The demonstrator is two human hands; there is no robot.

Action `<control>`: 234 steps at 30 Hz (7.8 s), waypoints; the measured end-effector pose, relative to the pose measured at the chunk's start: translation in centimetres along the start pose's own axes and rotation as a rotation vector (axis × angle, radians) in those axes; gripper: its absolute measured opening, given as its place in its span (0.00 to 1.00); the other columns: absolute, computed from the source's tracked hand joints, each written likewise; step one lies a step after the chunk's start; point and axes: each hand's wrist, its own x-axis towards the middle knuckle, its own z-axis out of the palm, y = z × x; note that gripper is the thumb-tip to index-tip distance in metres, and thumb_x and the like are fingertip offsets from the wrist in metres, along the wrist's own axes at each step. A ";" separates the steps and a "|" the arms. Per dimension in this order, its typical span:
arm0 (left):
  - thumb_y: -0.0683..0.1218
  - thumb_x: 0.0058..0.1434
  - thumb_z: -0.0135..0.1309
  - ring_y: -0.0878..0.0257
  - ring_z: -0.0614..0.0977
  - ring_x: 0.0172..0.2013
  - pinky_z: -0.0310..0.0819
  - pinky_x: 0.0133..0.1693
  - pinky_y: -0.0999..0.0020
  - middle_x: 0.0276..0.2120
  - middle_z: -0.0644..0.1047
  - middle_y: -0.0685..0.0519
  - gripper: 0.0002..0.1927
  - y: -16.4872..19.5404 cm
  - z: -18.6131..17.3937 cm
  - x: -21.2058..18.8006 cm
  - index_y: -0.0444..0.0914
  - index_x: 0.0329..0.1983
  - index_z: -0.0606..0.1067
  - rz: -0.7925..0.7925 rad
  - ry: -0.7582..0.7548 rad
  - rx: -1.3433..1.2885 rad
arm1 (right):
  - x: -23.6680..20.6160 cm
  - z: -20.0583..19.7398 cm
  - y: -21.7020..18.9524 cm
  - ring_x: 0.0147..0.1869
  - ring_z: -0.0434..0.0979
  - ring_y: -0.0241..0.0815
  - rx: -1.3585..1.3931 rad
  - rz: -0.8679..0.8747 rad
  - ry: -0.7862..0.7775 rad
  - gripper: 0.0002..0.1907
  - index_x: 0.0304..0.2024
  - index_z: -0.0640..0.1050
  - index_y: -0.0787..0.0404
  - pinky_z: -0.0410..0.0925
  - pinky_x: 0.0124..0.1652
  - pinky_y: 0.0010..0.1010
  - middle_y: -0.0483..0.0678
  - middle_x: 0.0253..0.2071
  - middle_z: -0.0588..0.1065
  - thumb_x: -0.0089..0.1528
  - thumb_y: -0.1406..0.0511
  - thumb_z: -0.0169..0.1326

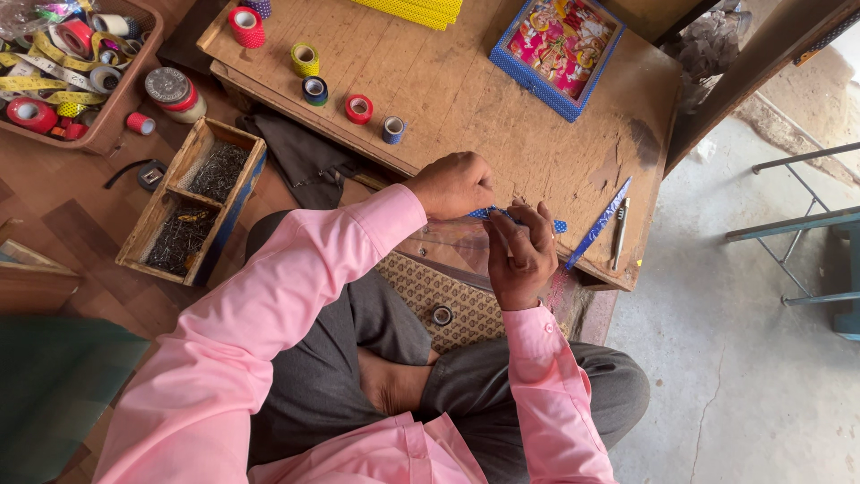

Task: The person applies blue patterned tape to the edges of a picture frame containing a colorful deity image. They measure, cut, and press the tape along the frame's perimeter, then repeat the process on a second frame.

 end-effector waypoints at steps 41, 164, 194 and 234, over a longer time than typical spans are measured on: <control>0.50 0.52 0.64 0.46 0.84 0.38 0.77 0.42 0.53 0.34 0.83 0.43 0.10 0.0 2.4 0.9 0.40 0.31 0.83 -0.123 -0.049 0.067 | -0.2 -1.1 0.0 0.51 0.81 0.49 -0.073 -0.122 -0.035 0.14 0.45 0.83 0.58 0.72 0.58 0.46 0.49 0.45 0.77 0.58 0.72 0.68; 0.45 0.59 0.66 0.47 0.79 0.48 0.74 0.51 0.54 0.51 0.76 0.45 0.25 -16.8 4.2 1.0 0.37 0.58 0.72 -0.170 0.732 0.180 | -4.7 2.0 29.7 0.54 0.80 0.44 0.689 1.182 -0.013 0.27 0.65 0.69 0.75 0.75 0.51 0.31 0.57 0.57 0.75 0.65 0.70 0.60; 0.39 0.56 0.60 0.46 0.83 0.36 0.77 0.39 0.57 0.32 0.81 0.44 0.03 -7.5 18.5 -13.6 0.34 0.32 0.78 -0.157 0.218 -0.050 | -11.1 -4.7 9.4 0.42 0.83 0.36 0.760 1.096 -0.054 0.13 0.50 0.80 0.69 0.75 0.43 0.26 0.50 0.43 0.81 0.66 0.67 0.61; 0.45 0.60 0.63 0.66 0.86 0.36 0.80 0.38 0.72 0.40 0.81 0.52 0.11 -5.3 14.7 -11.2 0.33 0.39 0.79 -0.241 0.222 -0.605 | -12.8 0.5 8.0 0.40 0.73 0.30 0.838 1.036 -0.338 0.05 0.41 0.78 0.67 0.68 0.43 0.24 0.42 0.36 0.77 0.67 0.69 0.58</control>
